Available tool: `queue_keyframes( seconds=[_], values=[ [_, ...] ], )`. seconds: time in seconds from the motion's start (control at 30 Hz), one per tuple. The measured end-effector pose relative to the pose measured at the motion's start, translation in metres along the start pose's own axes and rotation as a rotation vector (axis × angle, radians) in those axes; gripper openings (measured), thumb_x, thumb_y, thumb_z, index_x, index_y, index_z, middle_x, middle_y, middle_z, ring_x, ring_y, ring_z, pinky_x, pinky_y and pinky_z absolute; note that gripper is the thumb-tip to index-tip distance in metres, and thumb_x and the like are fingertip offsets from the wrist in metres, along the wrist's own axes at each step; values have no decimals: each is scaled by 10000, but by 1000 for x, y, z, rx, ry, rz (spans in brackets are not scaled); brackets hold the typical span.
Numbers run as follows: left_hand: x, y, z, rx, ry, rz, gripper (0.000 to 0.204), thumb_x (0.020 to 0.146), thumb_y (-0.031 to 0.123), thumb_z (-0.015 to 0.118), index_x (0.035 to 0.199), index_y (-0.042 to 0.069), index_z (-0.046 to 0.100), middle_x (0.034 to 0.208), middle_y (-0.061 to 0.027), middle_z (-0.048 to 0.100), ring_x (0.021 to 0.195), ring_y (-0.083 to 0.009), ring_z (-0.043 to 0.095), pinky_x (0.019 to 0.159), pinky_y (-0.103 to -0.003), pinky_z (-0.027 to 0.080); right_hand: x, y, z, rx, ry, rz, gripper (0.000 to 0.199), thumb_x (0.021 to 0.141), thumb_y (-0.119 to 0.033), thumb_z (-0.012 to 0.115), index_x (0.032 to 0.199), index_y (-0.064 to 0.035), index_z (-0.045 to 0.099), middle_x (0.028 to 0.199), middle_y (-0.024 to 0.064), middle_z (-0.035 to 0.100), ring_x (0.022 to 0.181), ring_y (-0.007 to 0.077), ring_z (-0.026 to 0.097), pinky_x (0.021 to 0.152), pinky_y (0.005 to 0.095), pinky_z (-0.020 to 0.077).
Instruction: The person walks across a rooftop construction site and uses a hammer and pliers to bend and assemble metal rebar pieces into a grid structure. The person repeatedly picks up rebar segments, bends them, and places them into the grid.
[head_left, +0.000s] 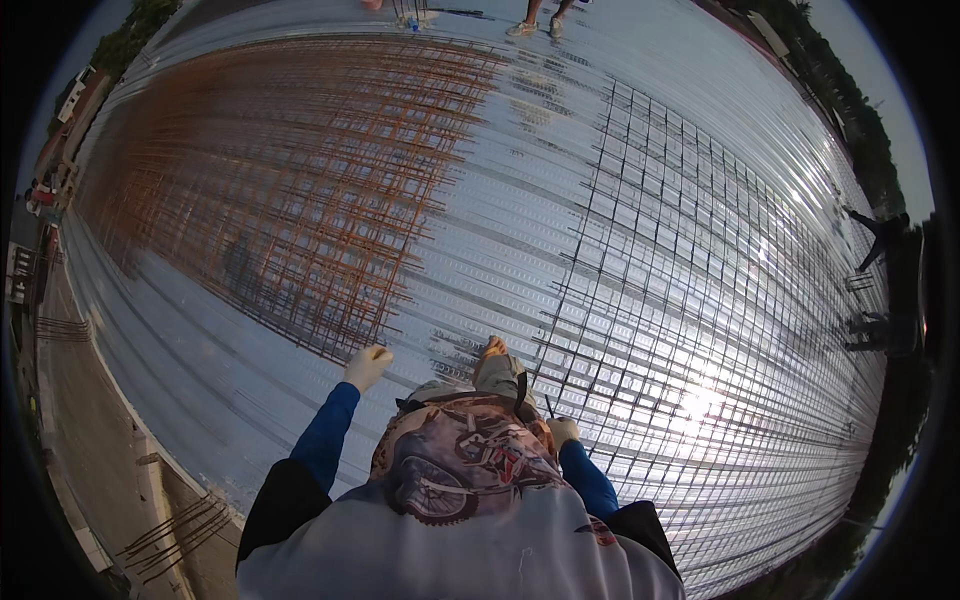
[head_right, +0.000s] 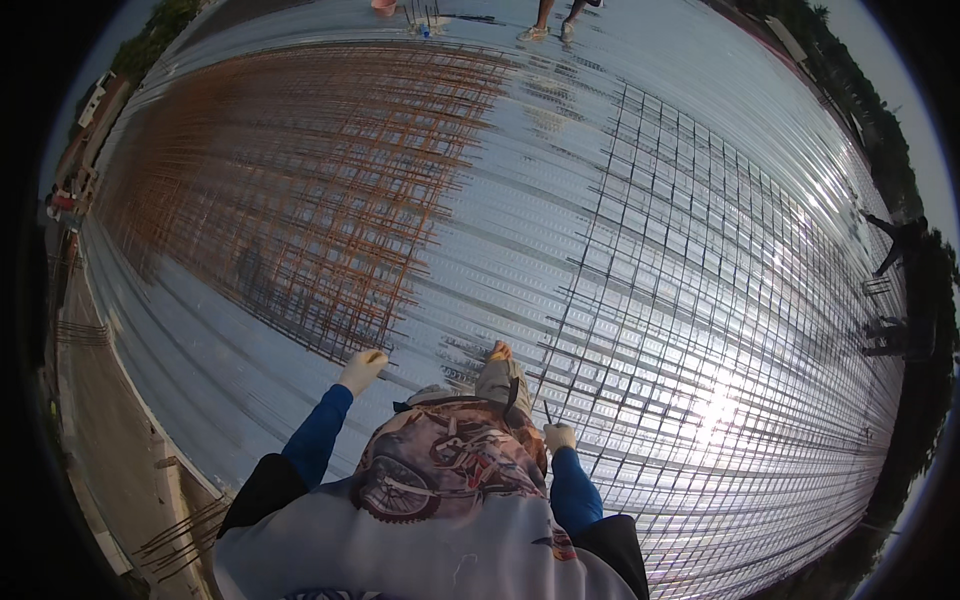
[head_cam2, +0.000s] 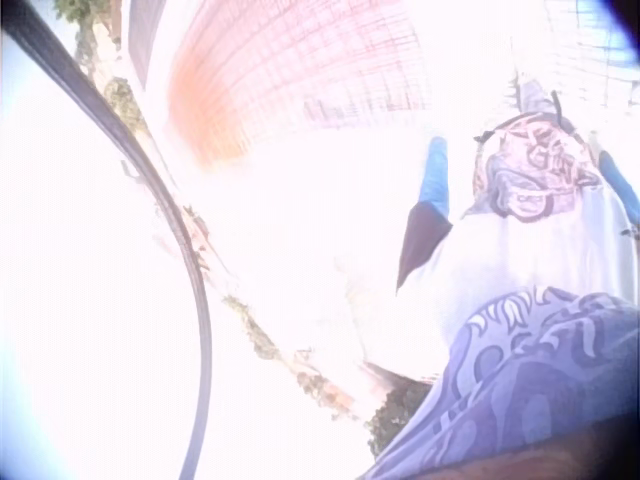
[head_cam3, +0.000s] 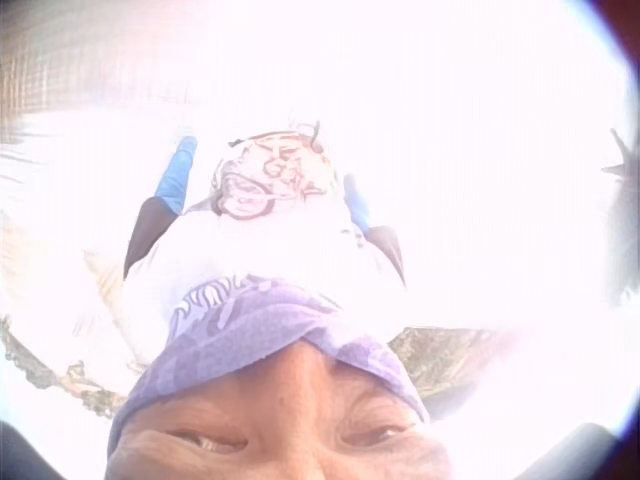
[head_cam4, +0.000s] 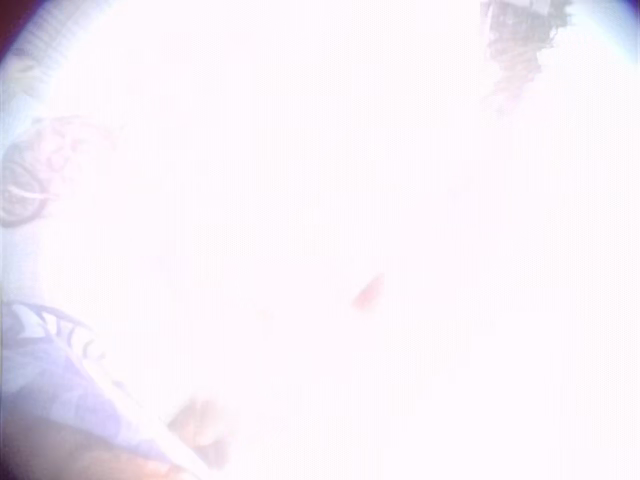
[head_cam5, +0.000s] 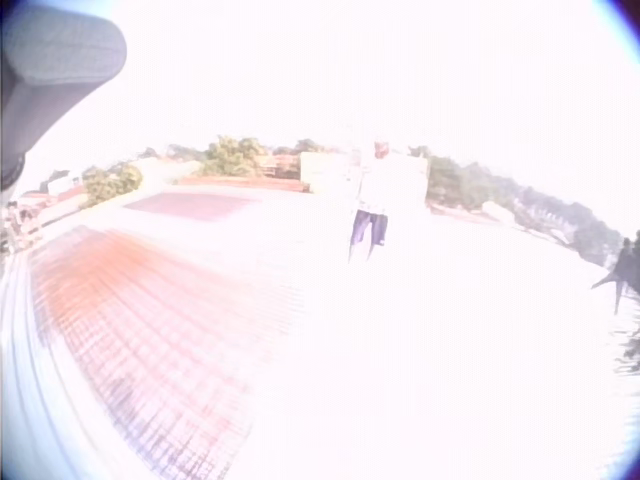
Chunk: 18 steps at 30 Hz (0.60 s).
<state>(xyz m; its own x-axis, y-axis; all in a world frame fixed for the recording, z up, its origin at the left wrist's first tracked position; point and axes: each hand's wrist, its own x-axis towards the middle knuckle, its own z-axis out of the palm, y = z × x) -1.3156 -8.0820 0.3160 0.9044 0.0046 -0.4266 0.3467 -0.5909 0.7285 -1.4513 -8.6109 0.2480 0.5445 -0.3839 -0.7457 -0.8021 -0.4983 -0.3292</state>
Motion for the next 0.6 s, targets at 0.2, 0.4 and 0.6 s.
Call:
queue_keyframes(
  seconds=[0.2, 0.4, 0.6],
  values=[
    [-17, -48, 29, 42, -427, -661, 408, 966, 350, 616, 1068, -28, 732, 923, -127, 735, 864, -253, 683, 785, -400, 522, 106, -172, -103, 342, -70, -75, 256, 940, -246, 645, 978, 7, 651, 631, 59, 609, 464, 163, 562, 405, 316, 406],
    [46, -19, 31, -25, -390, -688, 415, 967, 353, 631, 1102, -29, 720, 933, -116, 720, 840, -228, 672, 760, -392, 525, 193, -302, -186, 223, 54, -282, 438, 878, -389, 711, 964, 41, 732, 707, 102, 680, 631, 192, 657, 603, 355, 508],
    [223, 49, 13, -138, -282, -612, 425, 968, 356, 645, 1136, -30, 708, 942, -105, 705, 816, -203, 660, 735, -384, 528, 242, -324, -192, 125, 48, -165, 340, 810, -304, 720, 904, 22, 749, 653, 111, 684, 626, 229, 695, 594, 380, 528]
  ],
)
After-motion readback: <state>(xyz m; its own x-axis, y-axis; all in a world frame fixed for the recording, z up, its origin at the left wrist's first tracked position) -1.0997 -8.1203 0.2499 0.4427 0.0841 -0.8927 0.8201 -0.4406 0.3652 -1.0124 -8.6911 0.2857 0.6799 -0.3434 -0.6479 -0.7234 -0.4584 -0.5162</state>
